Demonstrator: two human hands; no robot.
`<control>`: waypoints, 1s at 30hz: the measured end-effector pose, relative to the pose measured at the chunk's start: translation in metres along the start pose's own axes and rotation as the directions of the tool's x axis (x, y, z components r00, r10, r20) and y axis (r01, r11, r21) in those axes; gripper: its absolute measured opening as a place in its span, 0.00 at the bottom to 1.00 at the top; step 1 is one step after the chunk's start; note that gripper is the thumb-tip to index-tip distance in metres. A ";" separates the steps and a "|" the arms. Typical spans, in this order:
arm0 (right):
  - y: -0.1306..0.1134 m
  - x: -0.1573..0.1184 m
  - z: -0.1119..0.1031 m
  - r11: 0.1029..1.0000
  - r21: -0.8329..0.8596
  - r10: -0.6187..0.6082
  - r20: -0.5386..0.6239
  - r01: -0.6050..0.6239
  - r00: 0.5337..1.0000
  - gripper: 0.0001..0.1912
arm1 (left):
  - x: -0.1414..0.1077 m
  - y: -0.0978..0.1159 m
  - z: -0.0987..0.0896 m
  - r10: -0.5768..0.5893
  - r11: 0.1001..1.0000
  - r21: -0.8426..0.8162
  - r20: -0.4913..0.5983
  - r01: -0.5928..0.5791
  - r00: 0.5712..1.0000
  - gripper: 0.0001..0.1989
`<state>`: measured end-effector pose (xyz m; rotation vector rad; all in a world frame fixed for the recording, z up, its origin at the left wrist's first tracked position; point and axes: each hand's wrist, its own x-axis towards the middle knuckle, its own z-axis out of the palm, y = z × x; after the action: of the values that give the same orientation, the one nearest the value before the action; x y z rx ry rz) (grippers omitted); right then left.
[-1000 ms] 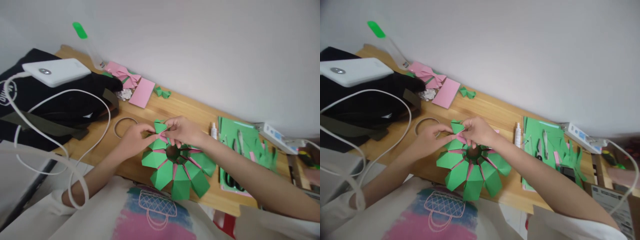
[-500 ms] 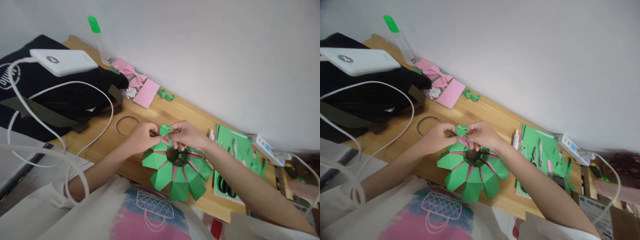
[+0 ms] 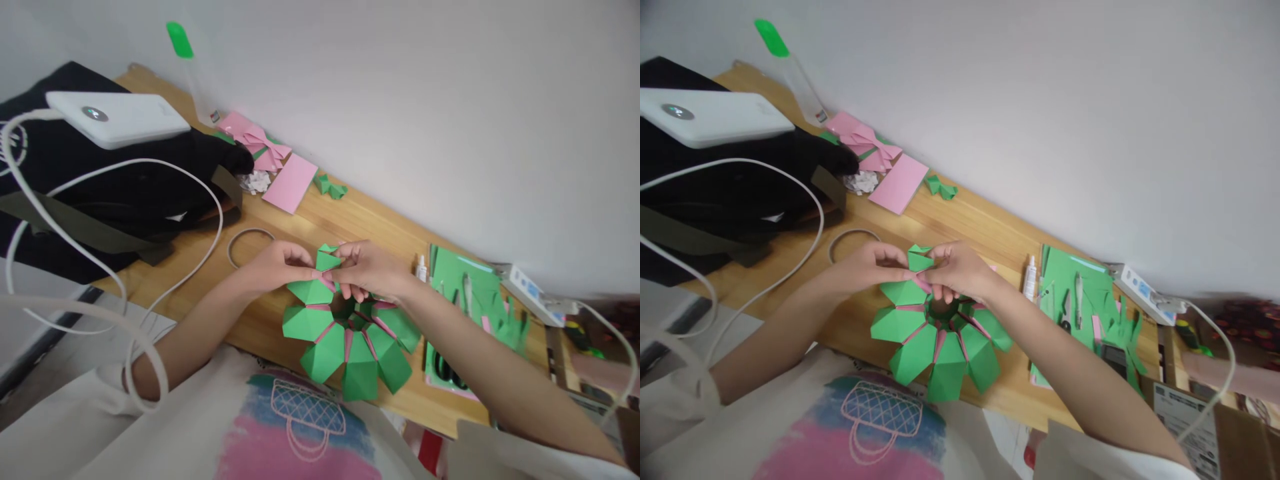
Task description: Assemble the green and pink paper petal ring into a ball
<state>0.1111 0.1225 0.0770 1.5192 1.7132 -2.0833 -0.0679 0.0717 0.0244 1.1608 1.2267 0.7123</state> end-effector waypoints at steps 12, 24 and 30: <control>0.005 0.000 0.001 0.998 0.064 -0.003 0.036 0.001 0.999 0.12 | -0.008 -0.006 0.002 -0.058 0.989 -0.132 0.044 0.063 0.997 0.11; 0.011 0.000 -0.007 0.997 0.073 -0.035 0.019 0.034 0.999 0.07 | -0.006 -0.014 0.004 -0.112 0.949 -0.295 0.010 0.110 0.994 0.10; -0.002 -0.025 -0.013 0.987 0.128 -0.076 -0.141 0.094 0.987 0.13 | -0.013 -0.021 0.021 -0.114 0.888 -0.451 -0.026 0.090 0.993 0.14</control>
<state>0.1311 0.1208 0.0967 1.6902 1.7427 -2.2275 -0.0547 0.0478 0.0074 0.6913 1.0806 0.8945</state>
